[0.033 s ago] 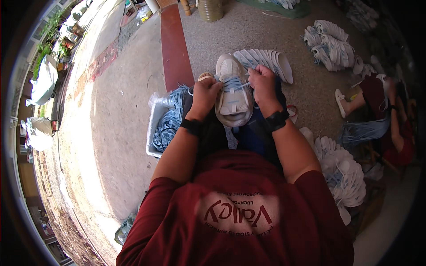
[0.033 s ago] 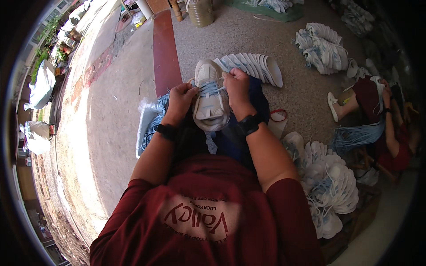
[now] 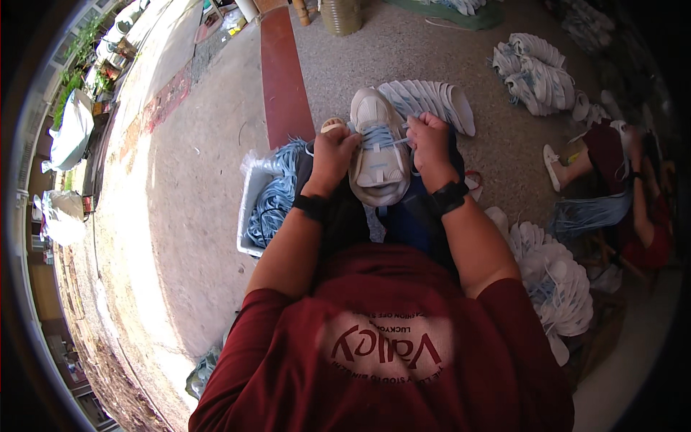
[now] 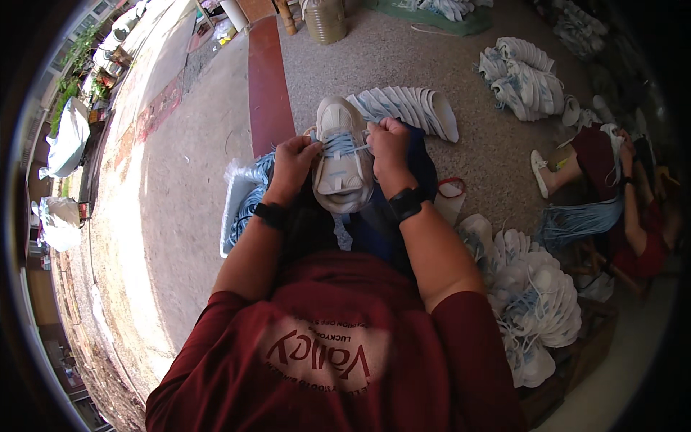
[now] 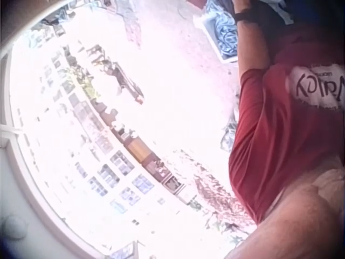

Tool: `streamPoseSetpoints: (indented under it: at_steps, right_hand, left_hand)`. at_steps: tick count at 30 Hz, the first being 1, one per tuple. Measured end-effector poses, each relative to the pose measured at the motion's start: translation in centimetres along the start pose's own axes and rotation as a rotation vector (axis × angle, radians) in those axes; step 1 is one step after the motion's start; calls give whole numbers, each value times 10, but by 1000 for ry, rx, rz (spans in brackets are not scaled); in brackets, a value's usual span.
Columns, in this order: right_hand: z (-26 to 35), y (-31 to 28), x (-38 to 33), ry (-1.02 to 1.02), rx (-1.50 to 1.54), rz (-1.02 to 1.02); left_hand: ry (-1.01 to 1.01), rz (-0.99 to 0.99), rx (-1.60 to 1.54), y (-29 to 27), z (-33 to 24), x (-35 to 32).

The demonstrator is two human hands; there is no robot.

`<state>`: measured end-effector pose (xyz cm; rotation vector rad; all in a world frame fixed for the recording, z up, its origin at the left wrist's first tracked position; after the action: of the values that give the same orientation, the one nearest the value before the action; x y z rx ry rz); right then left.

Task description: Insert and thread laces through the eyelets of several white sneakers.

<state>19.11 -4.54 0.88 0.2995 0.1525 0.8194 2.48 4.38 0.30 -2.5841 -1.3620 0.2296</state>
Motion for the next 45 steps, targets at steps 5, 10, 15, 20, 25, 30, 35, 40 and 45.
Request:
streamPoseSetpoints:
  at_steps: [5,10,15,20,25,30,35,40,45]
  right_hand:
    - [-11,-14,-13,135,194,-148]
    - [9,-10,-4,46,70,-181]
    - [33,-43,-2,-441,-1109,-54]
    - [24,-55,-23,-365,-969,-12]
    - [-4,-33,-26,-170,-387,106]
    - [-5,-21,-23,-163,-337,109]
    - [-6,-15,-22,-160,-347,66]
    - [-9,-13,-22,-217,-362,-3]
    - [-3,-13,-25,-371,-612,10]
  left_hand:
    - [177,-163,156,-3,-21,-18]
    - [192,-166,172,-6,-15,-16]
    - [-30,-270,-108,-29,22,-9]
    - [99,-338,-119,-48,36,-9]
    - [57,-217,-241,-37,24,-16]
    - [32,-207,-189,-36,22,-17]
    - [23,-182,-217,-34,20,-19]
    - [39,-165,-184,-32,17,-21]
    - [37,-163,-167,-34,15,-23]
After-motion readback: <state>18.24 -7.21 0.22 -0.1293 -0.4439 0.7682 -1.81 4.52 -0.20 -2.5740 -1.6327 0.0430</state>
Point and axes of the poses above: each hand's wrist, its own x-axis towards the middle knuckle, its own y-axis out of the palm, z = x × y, the point moved 5 cm from there along x, towards the middle knuckle, and after that the axes turned 3 degrees about -y, right-handed, at the moved point
